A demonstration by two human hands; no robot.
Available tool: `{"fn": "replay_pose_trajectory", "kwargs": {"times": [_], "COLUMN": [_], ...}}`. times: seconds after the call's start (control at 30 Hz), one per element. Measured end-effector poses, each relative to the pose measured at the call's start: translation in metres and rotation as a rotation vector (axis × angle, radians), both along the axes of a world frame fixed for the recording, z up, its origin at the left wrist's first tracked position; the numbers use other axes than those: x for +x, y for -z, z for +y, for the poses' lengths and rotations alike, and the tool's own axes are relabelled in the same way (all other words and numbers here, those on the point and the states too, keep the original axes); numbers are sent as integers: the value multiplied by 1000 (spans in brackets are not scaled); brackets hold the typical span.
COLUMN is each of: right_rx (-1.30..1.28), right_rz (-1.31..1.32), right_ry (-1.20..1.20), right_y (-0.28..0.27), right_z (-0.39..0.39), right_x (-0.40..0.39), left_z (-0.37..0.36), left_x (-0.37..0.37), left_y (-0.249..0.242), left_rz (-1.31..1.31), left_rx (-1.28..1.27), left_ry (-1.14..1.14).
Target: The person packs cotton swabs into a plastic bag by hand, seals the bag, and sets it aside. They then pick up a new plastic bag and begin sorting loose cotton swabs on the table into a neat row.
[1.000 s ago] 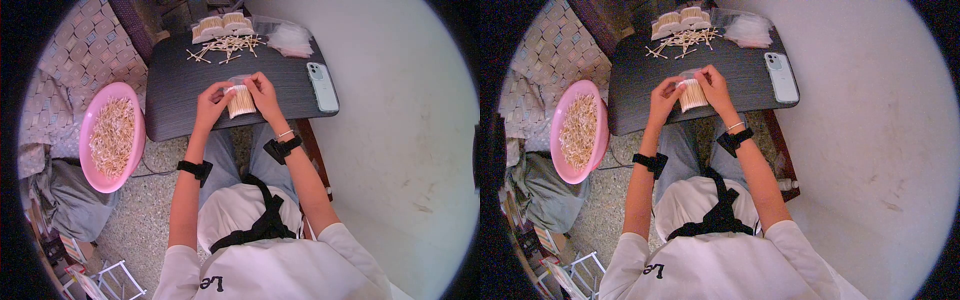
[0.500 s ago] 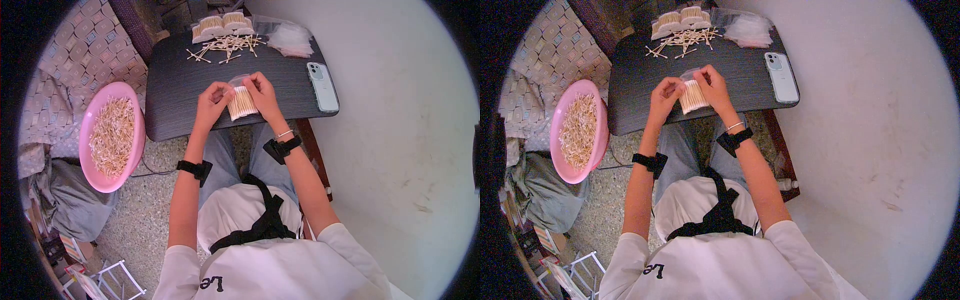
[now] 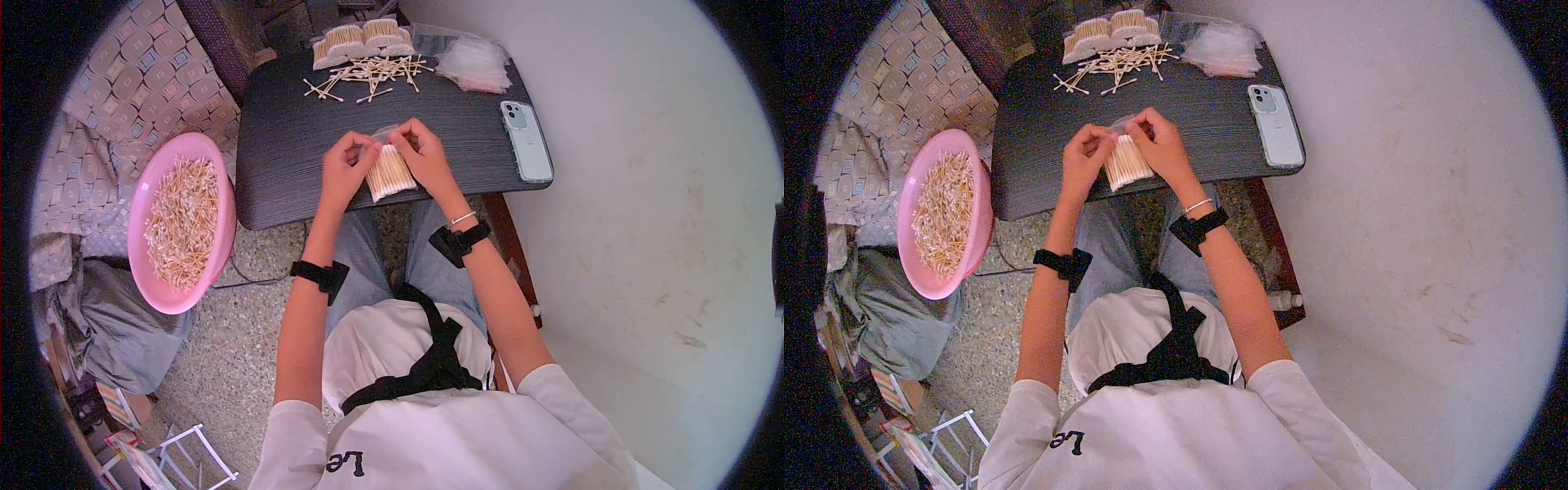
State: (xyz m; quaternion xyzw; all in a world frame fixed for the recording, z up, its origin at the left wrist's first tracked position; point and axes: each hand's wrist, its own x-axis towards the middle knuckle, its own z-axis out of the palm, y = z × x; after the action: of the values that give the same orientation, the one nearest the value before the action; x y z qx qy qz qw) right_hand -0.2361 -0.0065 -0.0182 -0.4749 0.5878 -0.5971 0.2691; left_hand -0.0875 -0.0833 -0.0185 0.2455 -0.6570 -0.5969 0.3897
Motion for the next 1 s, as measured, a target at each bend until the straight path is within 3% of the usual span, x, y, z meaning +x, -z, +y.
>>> {"fn": "replay_pose_trajectory", "kwargs": {"times": [0.3,0.5,0.7,0.87,1.0], "right_rx": [-92,-201,-195,-57,-94], "right_rz": [-118,-228,-273,-233,-119], "right_ry": [8,0,-50,-56,-47], "right_y": [4,-6,-10,-17,-7], "right_z": [-3,0,-1,-7,-15], "right_x": [1,4,12,21,18], "left_z": [14,1,7,6,6], "left_x": [-7,6,2,6,7], "left_y": [-18,-12,-17,-21,-24], "left_rz": [235,-100,119,143,107], "left_rx": [34,168,75,85,100], "left_ry": [-178,8,-3,48,52]}}
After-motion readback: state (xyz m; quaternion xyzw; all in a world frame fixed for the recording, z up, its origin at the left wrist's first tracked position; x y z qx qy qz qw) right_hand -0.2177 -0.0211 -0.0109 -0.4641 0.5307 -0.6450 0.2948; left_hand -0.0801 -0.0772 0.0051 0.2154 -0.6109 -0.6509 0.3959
